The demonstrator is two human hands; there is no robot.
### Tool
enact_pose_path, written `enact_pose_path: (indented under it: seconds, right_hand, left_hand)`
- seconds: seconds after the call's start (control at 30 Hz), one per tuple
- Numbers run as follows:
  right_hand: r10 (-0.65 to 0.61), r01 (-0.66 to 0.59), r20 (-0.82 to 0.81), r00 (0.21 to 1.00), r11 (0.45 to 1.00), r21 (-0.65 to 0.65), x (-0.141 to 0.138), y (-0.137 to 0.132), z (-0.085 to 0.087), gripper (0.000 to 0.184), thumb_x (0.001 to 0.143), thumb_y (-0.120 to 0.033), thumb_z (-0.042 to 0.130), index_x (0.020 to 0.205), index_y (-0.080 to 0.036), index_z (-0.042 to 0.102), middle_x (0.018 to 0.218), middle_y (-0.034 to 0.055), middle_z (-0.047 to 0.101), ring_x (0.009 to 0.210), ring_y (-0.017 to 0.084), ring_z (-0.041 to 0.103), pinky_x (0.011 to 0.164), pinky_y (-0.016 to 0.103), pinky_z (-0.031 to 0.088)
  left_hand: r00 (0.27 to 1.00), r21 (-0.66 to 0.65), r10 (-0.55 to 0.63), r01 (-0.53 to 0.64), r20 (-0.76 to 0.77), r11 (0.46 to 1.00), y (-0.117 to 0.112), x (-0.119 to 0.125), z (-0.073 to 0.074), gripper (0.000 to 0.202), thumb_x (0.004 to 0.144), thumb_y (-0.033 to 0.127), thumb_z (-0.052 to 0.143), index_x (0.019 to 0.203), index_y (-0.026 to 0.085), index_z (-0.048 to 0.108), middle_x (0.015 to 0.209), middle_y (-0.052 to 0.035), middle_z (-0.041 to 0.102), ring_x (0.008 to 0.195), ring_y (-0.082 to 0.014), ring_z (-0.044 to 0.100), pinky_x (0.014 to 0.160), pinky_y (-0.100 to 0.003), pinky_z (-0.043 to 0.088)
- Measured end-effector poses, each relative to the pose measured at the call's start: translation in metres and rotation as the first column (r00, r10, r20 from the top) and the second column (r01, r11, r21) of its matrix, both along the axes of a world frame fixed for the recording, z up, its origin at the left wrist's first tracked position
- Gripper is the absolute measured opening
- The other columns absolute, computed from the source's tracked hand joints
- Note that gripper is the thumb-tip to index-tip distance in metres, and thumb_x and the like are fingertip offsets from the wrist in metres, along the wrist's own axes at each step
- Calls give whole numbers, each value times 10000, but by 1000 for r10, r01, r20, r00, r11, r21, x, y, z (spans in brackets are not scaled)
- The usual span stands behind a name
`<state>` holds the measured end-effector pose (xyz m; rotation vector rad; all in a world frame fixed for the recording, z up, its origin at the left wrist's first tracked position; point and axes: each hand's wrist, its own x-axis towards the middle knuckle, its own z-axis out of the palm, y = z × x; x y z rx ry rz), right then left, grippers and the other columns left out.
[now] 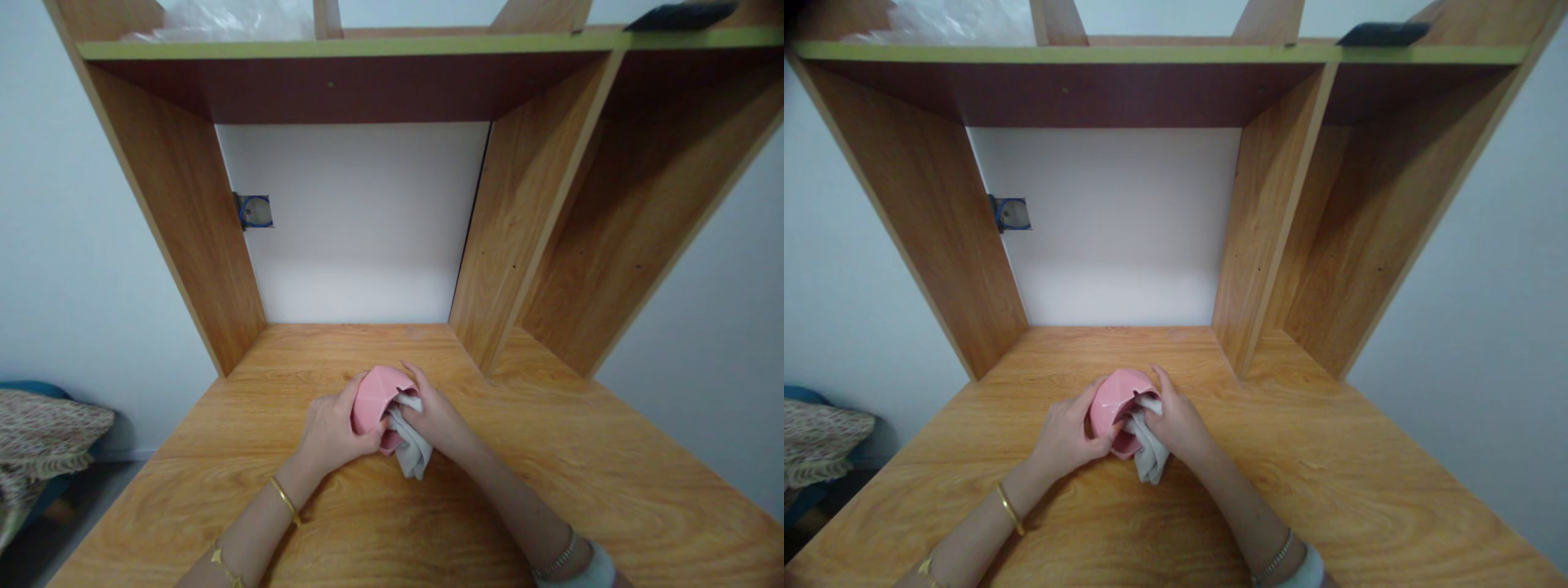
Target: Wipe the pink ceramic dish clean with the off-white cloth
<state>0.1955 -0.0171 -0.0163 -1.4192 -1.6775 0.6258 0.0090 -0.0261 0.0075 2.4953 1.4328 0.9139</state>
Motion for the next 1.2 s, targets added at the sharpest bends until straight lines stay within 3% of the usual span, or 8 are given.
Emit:
enact_pose_path:
  seconds: [0.27, 0.63, 0.9, 1.2]
  right_hand:
    - [28, -27, -38, 999, 999, 23, 1, 3, -3, 610, 671, -167, 561, 1251, -220, 378, 1155, 76, 570, 1054, 212, 525, 903, 361, 385]
    - [30, -31, -53, 998, 1000, -6, 1, 1, 1, 571, 649, -84, 496, 1203, -194, 410, 1138, 73, 574, 1046, 201, 526, 904, 351, 384]
    - [38, -38, -62, 997, 999, -1, 1, 0, 6, 486, 651, -76, 484, 1124, -187, 477, 1085, 63, 599, 993, 197, 548, 881, 358, 401]
    - [7, -3, -145, 989, 1000, 27, 2, 3, 1, 477, 644, -73, 454, 1103, -200, 477, 1039, 44, 611, 968, 192, 557, 881, 357, 405]
  left_hand:
    - [1000, -10, 4, -3, 20, 1000, 0, 1, 0, 665, 703, 440, 531, 1296, 193, 360, 981, -76, 652, 779, -236, 619, 724, -333, 460]
    - [997, -54, 11, -6, 80, 999, 1, 0, 2, 627, 746, 469, 498, 1287, 191, 348, 1082, -88, 607, 808, -221, 610, 726, -319, 449]
    - [993, -135, 27, -11, 119, 991, 1, 0, 3, 714, 766, 495, 477, 1337, 198, 169, 767, 5, 596, 638, -178, 597, 655, -299, 440]
    - [973, -133, -5, 37, 233, 990, 2, 1, -1, 828, 745, 494, 514, 1354, 182, 47, 918, -43, 593, 678, -183, 594, 644, -312, 440]
